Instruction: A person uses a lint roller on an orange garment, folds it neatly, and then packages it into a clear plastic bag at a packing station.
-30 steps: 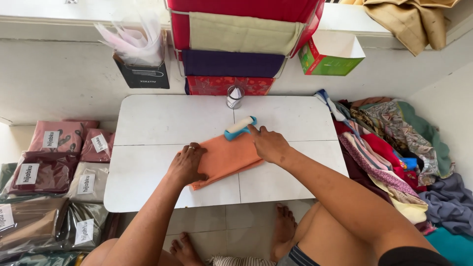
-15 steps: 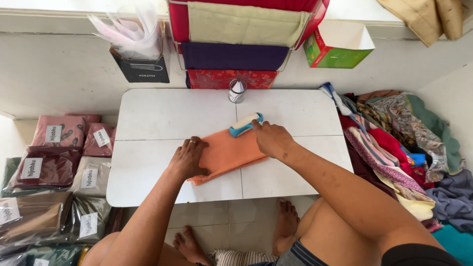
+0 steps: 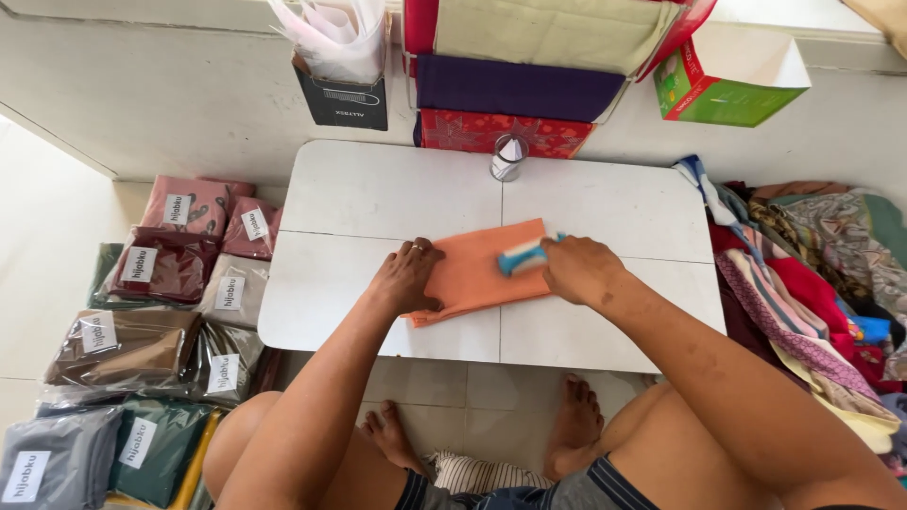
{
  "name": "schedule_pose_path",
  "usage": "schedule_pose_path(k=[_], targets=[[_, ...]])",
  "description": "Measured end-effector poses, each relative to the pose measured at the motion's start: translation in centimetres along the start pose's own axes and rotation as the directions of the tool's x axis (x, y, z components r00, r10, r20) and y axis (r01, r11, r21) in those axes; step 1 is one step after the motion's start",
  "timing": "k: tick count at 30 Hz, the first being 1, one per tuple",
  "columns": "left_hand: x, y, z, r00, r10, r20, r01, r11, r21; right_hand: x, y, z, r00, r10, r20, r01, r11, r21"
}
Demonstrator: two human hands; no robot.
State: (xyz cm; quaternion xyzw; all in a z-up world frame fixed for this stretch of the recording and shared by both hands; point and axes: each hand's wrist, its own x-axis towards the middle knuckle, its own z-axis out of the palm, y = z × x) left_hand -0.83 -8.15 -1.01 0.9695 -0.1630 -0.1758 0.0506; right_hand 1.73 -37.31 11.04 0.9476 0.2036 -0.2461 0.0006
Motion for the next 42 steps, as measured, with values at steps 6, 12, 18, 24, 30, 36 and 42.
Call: schedule_pose_path(k=[6, 12, 18, 24, 30, 36, 42], targets=[[-0.7, -0.5, 0.1, 0.999, 0.035, -0.015, -0.035, 0.999, -0.001, -1.4, 0.1, -1.2, 0.996, -0.014, 0.092, 0.012, 1.0, 0.022], [-2.0, -0.2, -1.4, 0.999, 0.044, -0.004, -0.044, 0.999, 0.006, -1.3, 0.1, -0.6, 0.997, -0.026, 0.071, 0.025, 1.0, 0.012], [-2.7, -1.1, -1.7, 1.0, 0.009, 0.0, -0.009, 1.0, 0.021, -2.7, 1.8, -3.6, 0.998, -0.065, 0.028, 0.068, 0.986, -0.153], [-3.9, -1.4, -2.3, 0.999, -0.041, 0.017, 0.04, 0.999, 0.019, -1.8, 0.8, -6.4, 0.993, -0.105, 0.061, 0.112, 0.984, -0.139], [-4.5, -2.7, -2.4, 0.998, -0.056, 0.01, 0.056, 0.996, -0.069, 1.4, -2.6, -3.9, 0.953, -0.3, 0.049, 0.301, 0.953, -0.017], [-3.9, -5.2, -2.7, 0.993, -0.104, -0.057, 0.101, 0.994, -0.05, 3.6, -7.7, -0.1, 0.9, -0.436, -0.018, 0.436, 0.9, -0.019], [-4.5, -5.5, -4.0, 0.988, -0.132, -0.086, 0.124, 0.988, -0.093, 5.4, -7.6, -0.2, 0.912, -0.41, 0.0, 0.41, 0.911, -0.037]])
